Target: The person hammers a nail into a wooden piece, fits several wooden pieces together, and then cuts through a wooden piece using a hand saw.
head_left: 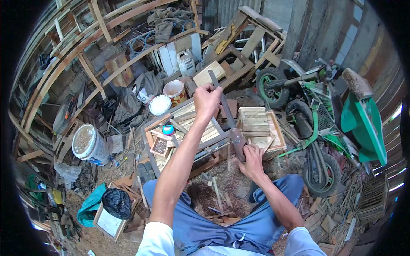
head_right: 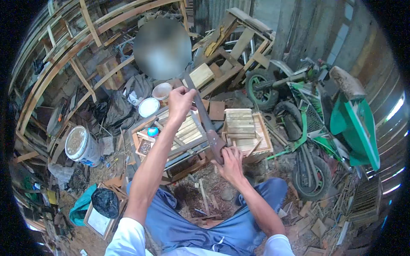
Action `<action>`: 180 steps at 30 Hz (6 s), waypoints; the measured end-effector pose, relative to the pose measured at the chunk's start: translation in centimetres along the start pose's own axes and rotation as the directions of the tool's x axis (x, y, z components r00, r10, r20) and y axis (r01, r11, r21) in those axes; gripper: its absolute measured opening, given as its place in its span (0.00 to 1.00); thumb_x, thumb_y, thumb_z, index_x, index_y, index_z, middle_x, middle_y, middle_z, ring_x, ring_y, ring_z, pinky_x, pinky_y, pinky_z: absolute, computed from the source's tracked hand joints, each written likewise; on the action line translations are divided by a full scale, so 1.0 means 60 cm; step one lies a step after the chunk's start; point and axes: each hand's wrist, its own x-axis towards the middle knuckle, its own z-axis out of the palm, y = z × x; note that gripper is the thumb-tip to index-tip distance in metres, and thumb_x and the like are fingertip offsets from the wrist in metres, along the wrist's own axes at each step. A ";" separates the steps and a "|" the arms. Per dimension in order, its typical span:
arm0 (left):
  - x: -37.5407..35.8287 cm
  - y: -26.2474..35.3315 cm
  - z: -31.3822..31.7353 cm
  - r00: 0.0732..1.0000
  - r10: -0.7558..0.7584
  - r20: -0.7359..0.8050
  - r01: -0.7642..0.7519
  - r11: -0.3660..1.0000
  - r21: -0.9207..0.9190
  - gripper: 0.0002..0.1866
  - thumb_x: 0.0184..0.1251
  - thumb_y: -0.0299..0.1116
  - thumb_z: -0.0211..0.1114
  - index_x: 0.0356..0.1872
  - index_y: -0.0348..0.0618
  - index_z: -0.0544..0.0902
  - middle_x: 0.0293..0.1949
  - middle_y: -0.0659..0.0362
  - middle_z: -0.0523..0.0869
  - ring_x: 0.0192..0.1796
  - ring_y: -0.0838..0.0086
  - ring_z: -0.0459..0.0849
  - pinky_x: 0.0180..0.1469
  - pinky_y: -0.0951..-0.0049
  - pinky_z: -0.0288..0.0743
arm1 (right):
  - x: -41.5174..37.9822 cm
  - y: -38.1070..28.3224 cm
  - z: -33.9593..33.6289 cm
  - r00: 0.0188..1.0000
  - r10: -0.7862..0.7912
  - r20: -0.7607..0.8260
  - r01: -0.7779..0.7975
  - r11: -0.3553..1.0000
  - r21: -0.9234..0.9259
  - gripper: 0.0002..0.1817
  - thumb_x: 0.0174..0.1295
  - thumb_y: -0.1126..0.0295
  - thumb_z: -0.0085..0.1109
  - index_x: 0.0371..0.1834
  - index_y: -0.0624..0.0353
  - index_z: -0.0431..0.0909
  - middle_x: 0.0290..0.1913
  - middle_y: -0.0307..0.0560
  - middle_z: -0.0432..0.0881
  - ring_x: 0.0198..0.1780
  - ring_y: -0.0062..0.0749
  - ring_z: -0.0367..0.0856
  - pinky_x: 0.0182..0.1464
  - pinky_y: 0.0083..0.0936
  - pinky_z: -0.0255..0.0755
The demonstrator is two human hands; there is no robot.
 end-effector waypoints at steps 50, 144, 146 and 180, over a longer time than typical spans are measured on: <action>-0.185 -0.300 -0.149 0.846 -0.167 0.507 -0.439 0.323 0.838 0.24 0.51 0.25 0.65 0.53 0.43 0.74 0.42 0.46 0.81 0.40 0.44 0.83 0.41 0.50 0.79 | 0.126 0.134 0.015 0.915 0.403 0.018 -0.316 0.689 0.652 0.19 0.63 0.59 0.63 0.27 0.66 0.76 0.16 0.48 0.70 0.19 0.31 0.66 0.25 0.33 0.62; -0.006 -0.348 0.057 0.956 -0.143 0.254 -0.106 0.640 0.761 0.24 0.51 0.60 0.70 0.33 0.48 0.86 0.26 0.50 0.86 0.34 0.52 0.86 0.37 0.57 0.76 | -0.024 -0.028 0.078 0.682 0.658 0.319 -0.716 0.511 0.476 0.23 0.66 0.58 0.60 0.19 0.65 0.74 0.12 0.54 0.66 0.13 0.35 0.65 0.21 0.36 0.62; -0.006 -0.349 0.058 0.949 -0.201 0.244 -0.060 0.644 0.763 0.26 0.49 0.62 0.70 0.32 0.48 0.86 0.27 0.50 0.87 0.35 0.53 0.86 0.39 0.57 0.76 | -0.030 -0.036 0.081 0.671 0.674 0.309 -0.725 0.508 0.465 0.23 0.66 0.58 0.61 0.19 0.65 0.75 0.12 0.54 0.67 0.13 0.36 0.66 0.21 0.37 0.62; -0.008 -0.354 0.047 0.939 -0.205 0.276 -0.075 0.661 0.746 0.29 0.49 0.67 0.67 0.31 0.50 0.87 0.31 0.53 0.88 0.39 0.59 0.87 0.44 0.60 0.77 | -0.128 -0.055 0.079 0.575 0.759 0.304 -0.784 0.405 0.471 0.30 0.71 0.54 0.54 0.11 0.58 0.65 0.13 0.30 0.63 0.17 0.14 0.58 0.19 0.25 0.50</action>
